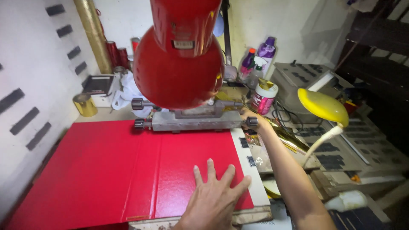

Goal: A person is meticulously aligning a red book cover on a manual hot foil stamping machine, checking its position and inspecting the cover's surface and interior.

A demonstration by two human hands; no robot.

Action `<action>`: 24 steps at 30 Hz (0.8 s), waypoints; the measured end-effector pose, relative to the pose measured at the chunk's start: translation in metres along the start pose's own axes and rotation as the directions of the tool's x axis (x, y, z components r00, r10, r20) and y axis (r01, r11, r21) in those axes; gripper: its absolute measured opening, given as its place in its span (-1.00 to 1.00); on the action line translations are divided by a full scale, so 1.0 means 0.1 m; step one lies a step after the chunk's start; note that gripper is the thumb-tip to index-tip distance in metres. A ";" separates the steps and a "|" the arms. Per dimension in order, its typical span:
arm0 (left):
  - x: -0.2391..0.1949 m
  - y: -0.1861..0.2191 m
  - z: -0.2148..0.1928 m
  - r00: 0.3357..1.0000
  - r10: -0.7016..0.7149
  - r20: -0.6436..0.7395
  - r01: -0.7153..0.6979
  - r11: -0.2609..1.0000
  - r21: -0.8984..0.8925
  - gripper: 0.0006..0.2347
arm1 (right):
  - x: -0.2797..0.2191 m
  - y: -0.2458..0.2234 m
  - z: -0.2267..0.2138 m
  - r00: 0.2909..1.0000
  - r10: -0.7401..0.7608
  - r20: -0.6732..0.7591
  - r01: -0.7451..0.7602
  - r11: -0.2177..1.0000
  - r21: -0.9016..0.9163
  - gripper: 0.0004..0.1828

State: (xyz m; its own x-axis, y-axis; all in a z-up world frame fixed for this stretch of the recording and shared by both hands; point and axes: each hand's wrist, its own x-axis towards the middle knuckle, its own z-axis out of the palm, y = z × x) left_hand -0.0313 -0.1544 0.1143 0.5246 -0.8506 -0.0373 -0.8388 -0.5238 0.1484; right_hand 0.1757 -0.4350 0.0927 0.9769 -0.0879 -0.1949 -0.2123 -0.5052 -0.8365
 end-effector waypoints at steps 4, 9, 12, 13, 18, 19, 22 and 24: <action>-0.10 0.06 -0.04 1.000 -0.026 0.010 0.026 1.000 -0.001 -0.02 | -0.10 0.10 0.00 0.968 -0.223 -0.118 0.184 0.943 -0.276 -0.38; -0.22 0.07 -0.14 0.998 -0.052 -0.045 0.054 0.998 0.042 0.00 | -0.80 -0.12 0.05 0.875 -0.170 -0.453 0.023 0.950 -0.312 -0.24; -0.33 0.03 -0.33 0.996 -0.041 0.080 0.050 0.993 -0.106 0.05 | -1.22 0.02 0.00 0.821 -0.279 -0.498 0.127 0.940 -0.317 -0.49; -0.33 -0.02 -0.35 0.998 -0.058 0.038 0.065 0.976 -0.207 -0.06 | -1.34 0.08 -0.02 0.808 -0.301 -0.506 0.147 0.936 -0.321 -0.54; -0.03 -0.87 0.08 0.983 -0.042 -0.180 -0.026 0.933 -0.359 -0.56 | -2.19 0.35 0.15 0.704 -0.504 -0.500 0.297 0.849 -0.437 -0.71; 0.04 -1.07 0.17 0.933 -0.016 -0.360 -0.038 0.989 -0.142 -0.69 | -2.29 0.47 0.20 0.617 -0.570 -0.543 0.385 0.820 -0.424 -0.77; -0.09 -1.09 0.12 0.875 -0.026 -0.483 0.075 0.994 0.082 -0.71 | -2.82 0.85 0.47 0.579 -0.524 -0.625 0.428 0.847 -0.314 -0.83; -0.11 -1.08 -0.03 0.876 -0.102 -0.472 0.183 0.975 0.129 -0.67 | -3.08 1.05 0.66 0.600 -0.449 -0.662 0.423 0.881 -0.215 -0.83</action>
State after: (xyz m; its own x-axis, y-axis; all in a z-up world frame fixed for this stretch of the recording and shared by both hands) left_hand 0.0541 -0.0885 0.1018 0.6133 -0.6695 0.4190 -0.7405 -0.6720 0.0102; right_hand -0.1494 -0.4041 0.0306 0.6981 -0.3939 0.5979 0.2313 -0.6662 -0.7090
